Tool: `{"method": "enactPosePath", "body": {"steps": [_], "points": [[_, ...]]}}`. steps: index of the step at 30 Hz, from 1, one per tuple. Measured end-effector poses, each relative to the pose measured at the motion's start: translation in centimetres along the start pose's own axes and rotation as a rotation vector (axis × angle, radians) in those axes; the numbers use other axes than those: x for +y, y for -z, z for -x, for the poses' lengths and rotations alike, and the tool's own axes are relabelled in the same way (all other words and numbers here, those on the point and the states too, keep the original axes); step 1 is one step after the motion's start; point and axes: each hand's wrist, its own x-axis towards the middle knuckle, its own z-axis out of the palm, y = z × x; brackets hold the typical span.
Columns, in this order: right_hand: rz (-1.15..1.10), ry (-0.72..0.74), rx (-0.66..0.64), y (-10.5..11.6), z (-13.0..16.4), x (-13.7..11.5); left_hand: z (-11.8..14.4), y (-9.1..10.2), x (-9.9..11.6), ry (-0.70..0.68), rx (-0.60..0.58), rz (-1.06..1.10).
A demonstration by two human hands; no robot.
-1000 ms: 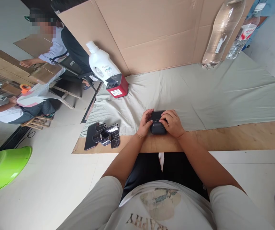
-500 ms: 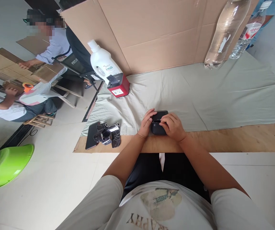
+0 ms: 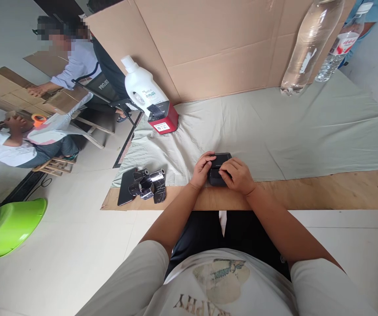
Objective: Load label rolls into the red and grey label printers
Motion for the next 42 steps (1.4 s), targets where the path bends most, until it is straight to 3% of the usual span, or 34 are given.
{"method": "enactPosePath", "body": {"steps": [6,13,18,23,28,32,38,42], "points": [[0.235,-0.121,-0.071,-0.8,0.5,-0.3,0.0,0.0,-0.2,0.018,-0.017,-0.008],[0.404,-0.092,-0.124,-1.2,0.8,-1.5,-0.2,0.2,-0.4,0.007,-0.087,-0.01],[0.445,-0.088,-0.246,-0.1,0.1,-2.3,0.0,0.0,-0.5,0.144,-0.103,0.084],[0.436,-0.226,-0.376,0.0,-1.3,-3.4,0.5,0.0,-0.9,0.172,-0.04,0.231],[0.524,-0.403,-0.431,-2.8,-0.4,-4.6,1.0,0.4,-1.5,0.273,0.11,0.342],[0.554,-0.383,-0.45,-4.0,0.6,-4.7,1.2,0.3,-1.8,0.288,0.18,0.3],[0.604,-0.47,-0.469,-3.3,0.1,-5.5,1.4,0.2,-1.3,0.289,0.232,0.189],[0.549,-0.397,-0.488,-1.8,-0.6,-5.1,1.8,0.3,-0.4,0.273,0.162,-0.015]]}}
